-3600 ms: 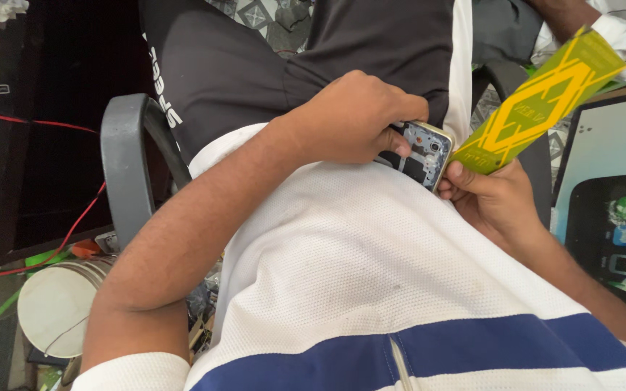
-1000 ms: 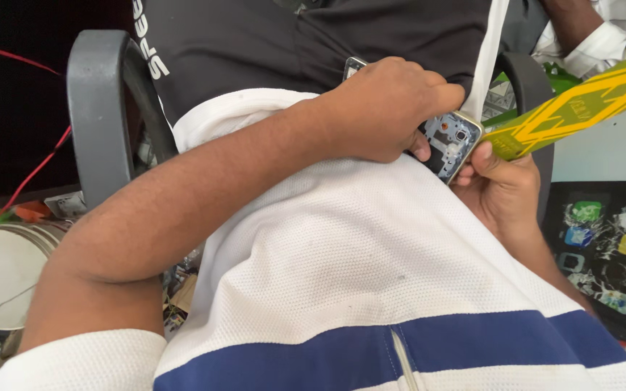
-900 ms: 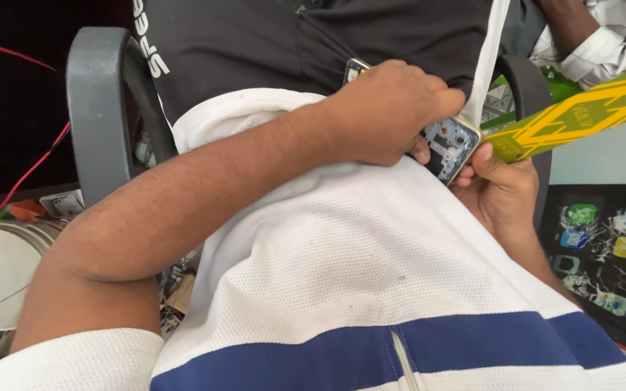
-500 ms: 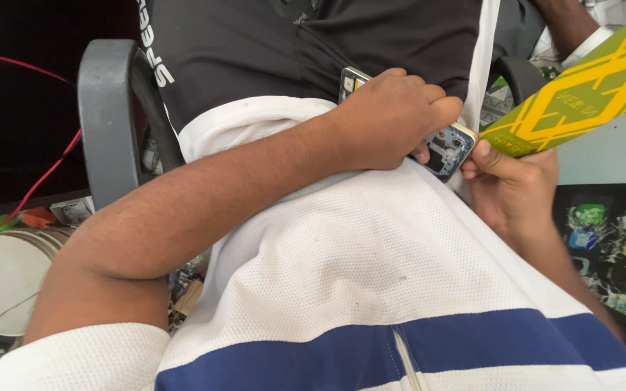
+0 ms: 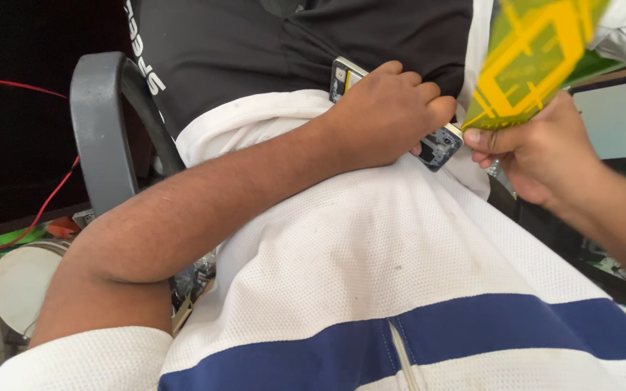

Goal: The person sits in a chair with a disassembled smartphone on their lap, pries along the edge of the phone using a yellow plastic card, removes the back cover, and handles a small internal component. They then brush the small component with a toothbrush and hold the phone body while working.

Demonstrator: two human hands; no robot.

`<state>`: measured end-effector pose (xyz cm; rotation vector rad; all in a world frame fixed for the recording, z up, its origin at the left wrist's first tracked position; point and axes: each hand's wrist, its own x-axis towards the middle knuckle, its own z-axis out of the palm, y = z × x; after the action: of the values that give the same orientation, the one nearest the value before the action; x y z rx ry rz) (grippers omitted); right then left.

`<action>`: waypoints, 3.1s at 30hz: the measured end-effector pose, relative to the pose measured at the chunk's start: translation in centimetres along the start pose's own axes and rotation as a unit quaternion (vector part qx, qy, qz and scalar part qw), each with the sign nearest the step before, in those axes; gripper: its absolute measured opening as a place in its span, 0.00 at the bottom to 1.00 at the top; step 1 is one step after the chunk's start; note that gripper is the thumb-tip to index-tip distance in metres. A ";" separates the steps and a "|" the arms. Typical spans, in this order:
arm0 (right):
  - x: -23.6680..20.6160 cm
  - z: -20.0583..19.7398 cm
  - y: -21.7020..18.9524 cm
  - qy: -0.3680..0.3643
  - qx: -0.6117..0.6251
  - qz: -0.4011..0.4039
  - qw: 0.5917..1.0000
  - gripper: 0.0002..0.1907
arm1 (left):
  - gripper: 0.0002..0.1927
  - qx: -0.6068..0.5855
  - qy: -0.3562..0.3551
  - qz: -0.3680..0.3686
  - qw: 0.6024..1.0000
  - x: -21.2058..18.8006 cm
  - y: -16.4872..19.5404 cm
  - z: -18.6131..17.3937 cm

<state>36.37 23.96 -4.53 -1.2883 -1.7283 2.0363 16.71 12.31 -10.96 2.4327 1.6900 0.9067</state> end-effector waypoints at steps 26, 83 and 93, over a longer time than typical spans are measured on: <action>-0.6 -2.9 0.5 -0.053 -0.038 0.001 0.998 0.13 | 0.30 -0.164 0.104 -0.074 0.978 0.7 -1.1 -7.5; 0.4 0.6 -1.5 -0.060 0.201 -0.175 0.962 0.12 | 0.22 -0.138 -0.033 -0.069 0.988 4.5 0.3 -7.1; 0.2 2.2 0.4 -0.063 0.247 -0.251 0.934 0.10 | 0.18 -0.255 -0.014 0.027 0.966 4.1 -1.9 -9.0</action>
<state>34.89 22.33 -5.08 -0.5079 -1.2788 2.0660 11.71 14.04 -2.38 2.1328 1.1914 1.1364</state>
